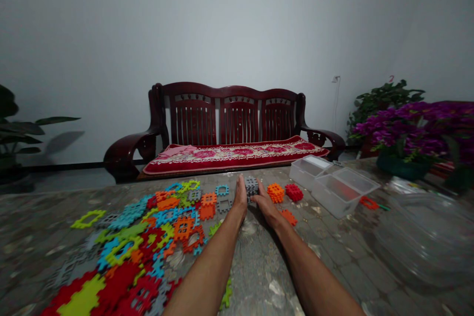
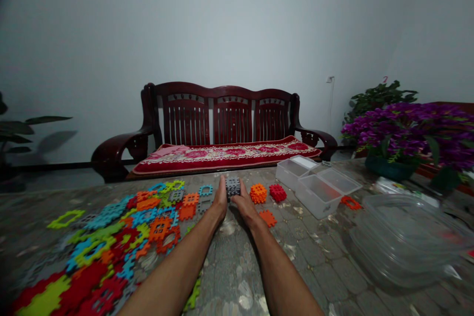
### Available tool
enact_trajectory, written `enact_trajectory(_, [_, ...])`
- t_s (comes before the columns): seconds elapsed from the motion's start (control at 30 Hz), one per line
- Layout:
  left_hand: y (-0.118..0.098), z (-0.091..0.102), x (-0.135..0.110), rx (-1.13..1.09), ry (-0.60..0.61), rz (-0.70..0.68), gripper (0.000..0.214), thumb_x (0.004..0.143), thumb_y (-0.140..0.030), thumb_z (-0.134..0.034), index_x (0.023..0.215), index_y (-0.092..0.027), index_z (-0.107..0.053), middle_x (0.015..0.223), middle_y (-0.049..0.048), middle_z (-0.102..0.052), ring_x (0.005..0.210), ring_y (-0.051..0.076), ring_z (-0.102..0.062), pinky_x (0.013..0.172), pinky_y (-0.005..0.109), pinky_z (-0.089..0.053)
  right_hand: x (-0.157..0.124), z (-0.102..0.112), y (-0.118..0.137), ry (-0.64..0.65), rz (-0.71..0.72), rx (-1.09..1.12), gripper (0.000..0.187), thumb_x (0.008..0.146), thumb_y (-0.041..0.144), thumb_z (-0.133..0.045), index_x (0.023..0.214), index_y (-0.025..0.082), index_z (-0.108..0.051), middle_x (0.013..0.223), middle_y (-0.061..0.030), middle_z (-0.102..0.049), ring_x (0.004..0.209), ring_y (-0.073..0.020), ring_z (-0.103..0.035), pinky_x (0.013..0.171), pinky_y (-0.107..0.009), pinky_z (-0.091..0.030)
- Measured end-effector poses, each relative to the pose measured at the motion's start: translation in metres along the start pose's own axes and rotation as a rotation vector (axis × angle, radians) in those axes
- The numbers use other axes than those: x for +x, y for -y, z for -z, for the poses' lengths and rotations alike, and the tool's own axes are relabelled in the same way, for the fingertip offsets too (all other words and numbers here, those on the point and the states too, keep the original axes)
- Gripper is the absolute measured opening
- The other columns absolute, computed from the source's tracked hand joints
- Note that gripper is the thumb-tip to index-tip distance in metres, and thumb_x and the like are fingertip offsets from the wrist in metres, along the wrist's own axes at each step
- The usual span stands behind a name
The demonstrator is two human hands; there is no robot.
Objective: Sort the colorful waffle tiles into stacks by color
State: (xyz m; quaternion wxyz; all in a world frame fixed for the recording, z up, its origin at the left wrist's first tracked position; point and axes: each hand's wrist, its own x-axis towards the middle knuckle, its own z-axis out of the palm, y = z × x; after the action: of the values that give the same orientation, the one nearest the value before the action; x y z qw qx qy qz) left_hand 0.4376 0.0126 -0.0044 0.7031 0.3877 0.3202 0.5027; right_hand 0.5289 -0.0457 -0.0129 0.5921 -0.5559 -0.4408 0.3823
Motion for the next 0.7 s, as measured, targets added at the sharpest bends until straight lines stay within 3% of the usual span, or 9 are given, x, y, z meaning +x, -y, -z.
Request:
enact_trajectory(0.17, [-0.018,-0.008,-0.01,-0.014,-0.089,0.004,0.082,0.091,-0.082,-0.046,0.122,-0.012,-0.075,0.122,0.0207,-0.079,0.13,0.034,-0.07,0.113,0.048,-0.052,0.002,0.006,-0.009,-0.012,0.091,0.029,0.093,0.055,0.024,-0.06,0.148,0.027,-0.062,0.144,-0.0062,-0.069,0.147,-0.0349,-0.052,0.124,-0.052,-0.041])
enact_trajectory(0.3, [-0.057,0.003,-0.025,0.004,-0.106,-0.044,0.076,0.096,-0.075,-0.046,0.145,-0.02,-0.066,0.154,0.0183,-0.064,0.156,0.029,-0.045,0.126,0.043,-0.038,0.005,0.006,-0.024,-0.149,0.127,0.068,0.094,0.055,0.025,-0.058,0.149,0.028,-0.06,0.153,-0.0057,-0.063,0.157,-0.0313,-0.041,0.128,-0.052,-0.036])
enact_trajectory(0.4, [-0.1,0.026,-0.042,0.037,-0.134,-0.093,0.067,0.105,-0.06,-0.038,0.16,-0.025,-0.05,0.173,0.0114,-0.043,0.164,0.021,-0.028,0.132,0.039,-0.025,0.003,0.005,-0.031,-0.234,0.151,0.095,0.093,0.055,0.025,-0.057,0.148,0.028,-0.059,0.156,-0.0063,-0.061,0.157,-0.0302,-0.041,0.129,-0.05,-0.036])
enact_trajectory(0.47, [-0.131,0.045,-0.057,0.053,-0.146,-0.13,0.063,0.107,-0.053,-0.034,0.164,-0.027,-0.043,0.176,0.01,-0.037,0.163,0.018,-0.029,0.132,0.038,-0.025,-0.001,0.005,-0.032,-0.31,0.181,0.101,0.088,0.057,0.026,-0.057,0.145,0.026,-0.062,0.155,-0.008,-0.062,0.156,-0.031,-0.044,0.129,-0.051,-0.035])
enact_trajectory(0.57, [-0.171,0.079,-0.083,0.073,-0.176,-0.186,0.061,0.108,-0.052,-0.036,0.163,-0.027,-0.045,0.174,0.0122,-0.041,0.159,0.022,-0.04,0.13,0.039,-0.031,-0.012,0.005,-0.032,-0.43,0.233,0.124,0.077,0.062,0.029,-0.058,0.139,0.023,-0.064,0.149,-0.0124,-0.066,0.15,-0.0323,-0.051,0.127,-0.054,-0.038])
enact_trajectory(0.7, [-0.206,0.129,-0.122,0.169,-0.278,-0.302,0.046,0.105,-0.044,-0.048,0.145,-0.024,-0.061,0.155,0.0145,-0.062,0.138,0.026,-0.065,0.12,0.044,-0.048,-0.034,-0.002,-0.028,-0.338,0.299,0.162,0.059,0.07,0.033,-0.063,0.127,0.021,-0.071,0.129,-0.0143,-0.076,0.13,-0.0323,-0.067,0.117,-0.054,-0.049])
